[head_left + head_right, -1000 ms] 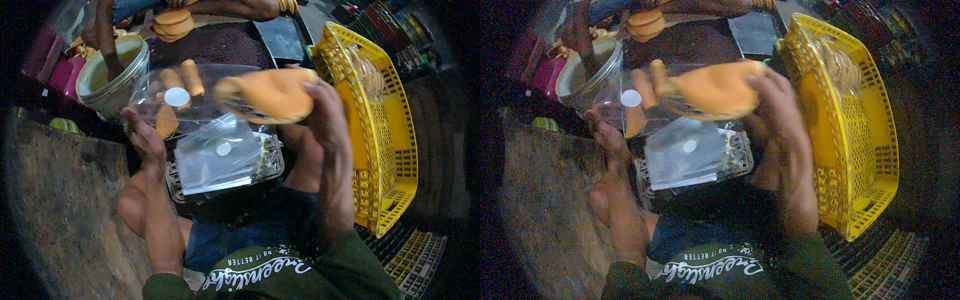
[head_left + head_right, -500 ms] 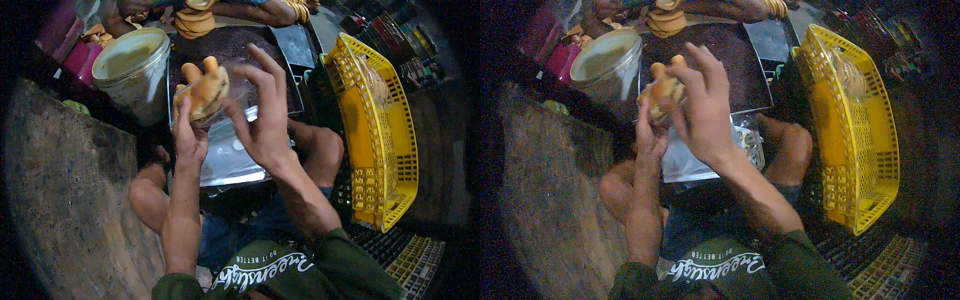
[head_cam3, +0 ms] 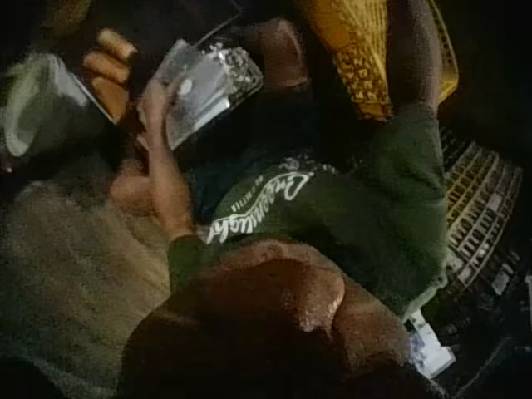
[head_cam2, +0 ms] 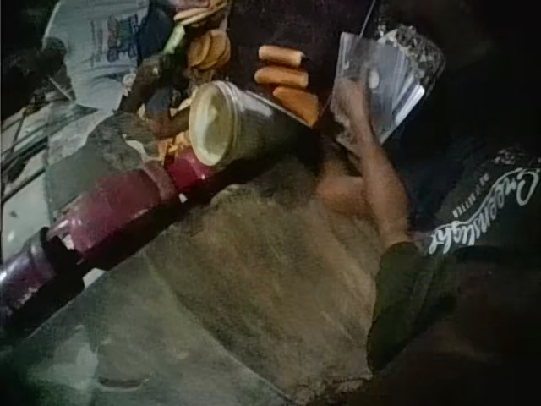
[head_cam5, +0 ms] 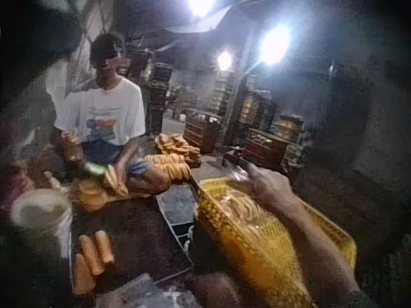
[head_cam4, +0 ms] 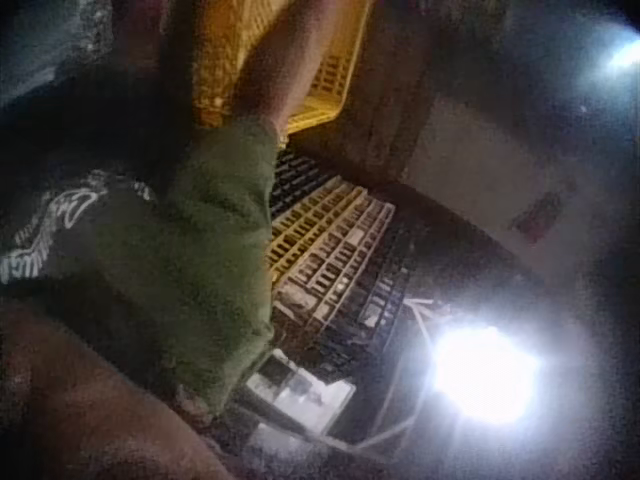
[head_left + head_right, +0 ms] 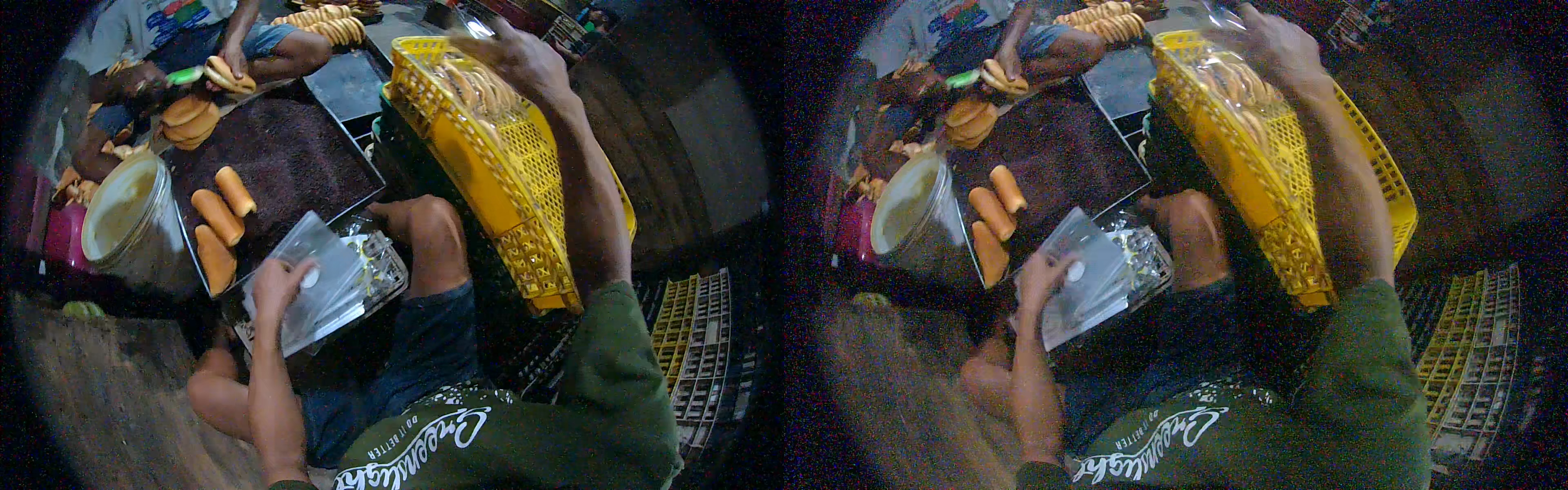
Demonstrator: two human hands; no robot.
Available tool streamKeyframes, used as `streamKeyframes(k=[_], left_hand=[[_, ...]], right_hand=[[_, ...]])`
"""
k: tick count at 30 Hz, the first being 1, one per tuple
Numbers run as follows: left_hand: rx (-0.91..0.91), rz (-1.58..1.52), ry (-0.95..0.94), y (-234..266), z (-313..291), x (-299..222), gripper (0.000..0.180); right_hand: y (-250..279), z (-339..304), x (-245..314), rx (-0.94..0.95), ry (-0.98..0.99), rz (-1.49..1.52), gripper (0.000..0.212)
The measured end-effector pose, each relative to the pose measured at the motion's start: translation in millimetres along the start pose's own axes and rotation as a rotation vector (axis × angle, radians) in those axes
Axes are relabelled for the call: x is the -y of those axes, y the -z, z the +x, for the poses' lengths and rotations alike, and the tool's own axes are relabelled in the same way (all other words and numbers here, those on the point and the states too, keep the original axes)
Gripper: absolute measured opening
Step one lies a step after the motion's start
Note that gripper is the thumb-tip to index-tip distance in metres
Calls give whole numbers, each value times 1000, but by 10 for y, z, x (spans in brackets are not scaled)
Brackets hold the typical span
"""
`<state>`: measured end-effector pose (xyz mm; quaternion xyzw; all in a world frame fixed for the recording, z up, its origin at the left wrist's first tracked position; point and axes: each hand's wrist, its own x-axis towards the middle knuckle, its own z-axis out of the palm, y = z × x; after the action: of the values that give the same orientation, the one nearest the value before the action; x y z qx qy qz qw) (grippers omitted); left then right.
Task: The person sits on the floor and repeatedly picks up small bread rolls, places them into clear plastic bags, and arranges the sealed packages into a yellow basket. A coworker in the background handles flatbreads and a container of liquid.
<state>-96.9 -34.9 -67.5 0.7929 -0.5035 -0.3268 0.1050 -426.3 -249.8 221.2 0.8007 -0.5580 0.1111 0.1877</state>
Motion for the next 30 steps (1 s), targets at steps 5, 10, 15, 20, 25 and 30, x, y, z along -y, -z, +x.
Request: streamKeyframes(k=[5,10,15,20,25,30], left_hand=[[41,270,-220,-610,304,-118,68],[383,-386,-80,-110,-30,-52,36],[194,-1970,-150,444,-178,41,29],[285,-2472,-260,1077,-394,139,36],[48,-1116,160,574,-386,-34,65],[349,-1746,-321,252,-516,-298,61]], right_hand=[[-1008,-372,-1523,589,-247,229,71],[-773,220,-340,291,345,620,71],[-955,-602,2047,-304,1184,956,68],[-937,-1025,2463,-46,616,1265,24],[-854,-1414,2759,277,98,1842,36],[-874,-1993,2807,-20,496,1301,74]])
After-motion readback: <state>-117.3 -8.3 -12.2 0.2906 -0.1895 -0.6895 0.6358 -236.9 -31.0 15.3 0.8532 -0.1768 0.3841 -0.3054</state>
